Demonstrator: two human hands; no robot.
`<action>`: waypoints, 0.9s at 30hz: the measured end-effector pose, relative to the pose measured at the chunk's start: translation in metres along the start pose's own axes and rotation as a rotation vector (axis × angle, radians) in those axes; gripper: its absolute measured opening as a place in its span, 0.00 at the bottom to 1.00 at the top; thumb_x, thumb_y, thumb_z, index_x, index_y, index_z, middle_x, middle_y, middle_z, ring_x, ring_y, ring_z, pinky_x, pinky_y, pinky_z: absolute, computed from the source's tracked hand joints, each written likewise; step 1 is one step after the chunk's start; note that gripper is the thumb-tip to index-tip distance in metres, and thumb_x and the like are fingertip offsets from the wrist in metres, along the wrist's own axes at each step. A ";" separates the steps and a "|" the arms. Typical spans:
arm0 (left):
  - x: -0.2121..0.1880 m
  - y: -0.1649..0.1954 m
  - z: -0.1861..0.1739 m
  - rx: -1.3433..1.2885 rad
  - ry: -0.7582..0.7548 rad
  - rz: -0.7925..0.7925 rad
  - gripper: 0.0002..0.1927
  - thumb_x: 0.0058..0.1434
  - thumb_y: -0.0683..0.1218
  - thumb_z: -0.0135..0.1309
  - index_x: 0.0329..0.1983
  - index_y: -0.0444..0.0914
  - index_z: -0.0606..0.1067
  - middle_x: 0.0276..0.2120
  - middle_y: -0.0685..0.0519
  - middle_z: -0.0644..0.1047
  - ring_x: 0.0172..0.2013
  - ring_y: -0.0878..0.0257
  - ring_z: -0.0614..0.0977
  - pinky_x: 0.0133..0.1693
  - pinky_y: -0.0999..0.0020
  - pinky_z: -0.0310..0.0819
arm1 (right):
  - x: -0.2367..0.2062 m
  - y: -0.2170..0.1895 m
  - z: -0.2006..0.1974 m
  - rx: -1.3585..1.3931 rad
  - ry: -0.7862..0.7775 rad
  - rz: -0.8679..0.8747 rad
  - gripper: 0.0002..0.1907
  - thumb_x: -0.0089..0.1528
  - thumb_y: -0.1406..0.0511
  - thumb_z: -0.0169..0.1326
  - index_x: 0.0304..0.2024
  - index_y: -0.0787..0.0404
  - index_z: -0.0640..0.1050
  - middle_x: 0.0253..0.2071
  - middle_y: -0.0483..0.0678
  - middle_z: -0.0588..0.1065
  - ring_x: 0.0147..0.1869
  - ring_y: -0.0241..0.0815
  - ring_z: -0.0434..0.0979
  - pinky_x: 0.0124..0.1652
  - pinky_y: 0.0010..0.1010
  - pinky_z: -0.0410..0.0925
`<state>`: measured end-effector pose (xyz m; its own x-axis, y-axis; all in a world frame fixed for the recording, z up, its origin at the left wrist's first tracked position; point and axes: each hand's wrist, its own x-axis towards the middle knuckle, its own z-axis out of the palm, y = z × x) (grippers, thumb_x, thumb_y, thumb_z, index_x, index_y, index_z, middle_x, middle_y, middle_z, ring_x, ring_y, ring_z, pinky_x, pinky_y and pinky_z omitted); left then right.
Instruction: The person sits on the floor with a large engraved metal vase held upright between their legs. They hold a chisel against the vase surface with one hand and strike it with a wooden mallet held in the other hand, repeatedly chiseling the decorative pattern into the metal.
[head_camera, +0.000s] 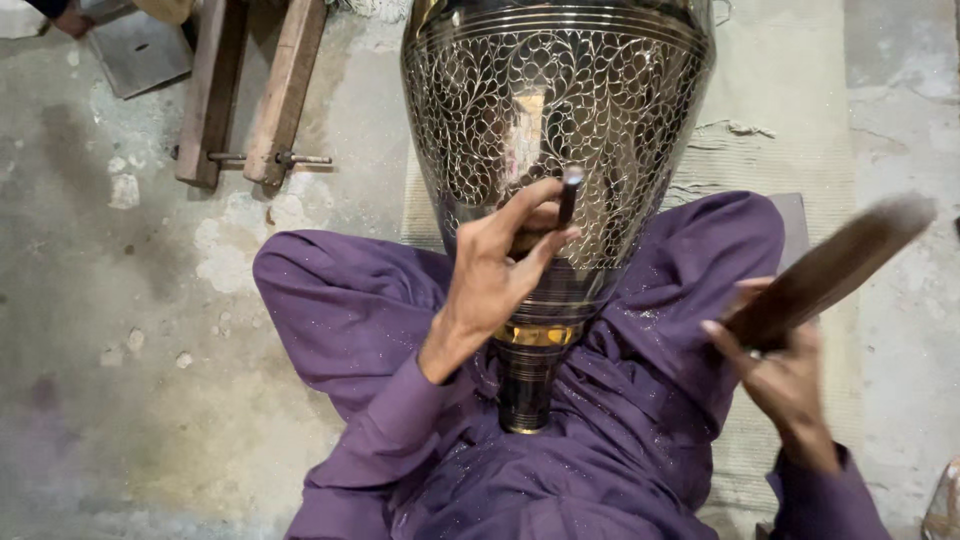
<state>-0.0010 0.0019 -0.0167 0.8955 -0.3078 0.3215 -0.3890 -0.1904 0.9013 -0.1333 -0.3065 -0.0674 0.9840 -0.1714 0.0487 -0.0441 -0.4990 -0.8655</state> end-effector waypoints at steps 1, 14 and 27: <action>-0.004 -0.001 0.001 -0.006 0.021 0.006 0.24 0.70 0.42 0.60 0.67 0.46 0.70 0.47 0.48 0.85 0.46 0.60 0.90 0.49 0.68 0.90 | 0.002 0.009 0.005 0.038 -0.059 0.071 0.19 0.60 0.60 0.65 0.47 0.61 0.74 0.33 0.43 0.75 0.38 0.35 0.77 0.38 0.26 0.73; -0.011 -0.007 0.009 -0.004 0.065 0.093 0.25 0.70 0.38 0.58 0.68 0.44 0.69 0.51 0.46 0.83 0.50 0.61 0.88 0.49 0.69 0.89 | 0.086 -0.098 -0.063 -0.281 -0.041 -0.317 0.15 0.66 0.66 0.65 0.47 0.68 0.73 0.34 0.51 0.77 0.35 0.37 0.79 0.36 0.26 0.72; -0.026 -0.014 0.026 -0.043 0.238 0.094 0.23 0.71 0.38 0.57 0.67 0.42 0.68 0.47 0.45 0.83 0.48 0.58 0.88 0.48 0.66 0.90 | 0.105 -0.211 -0.041 -0.781 -0.132 -0.597 0.25 0.56 0.72 0.65 0.56 0.67 0.76 0.39 0.59 0.80 0.35 0.49 0.82 0.36 0.35 0.76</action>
<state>-0.0249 -0.0114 -0.0451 0.8835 -0.0933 0.4590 -0.4679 -0.1297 0.8742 -0.0279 -0.2542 0.1411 0.8912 0.3622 0.2730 0.4100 -0.9007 -0.1436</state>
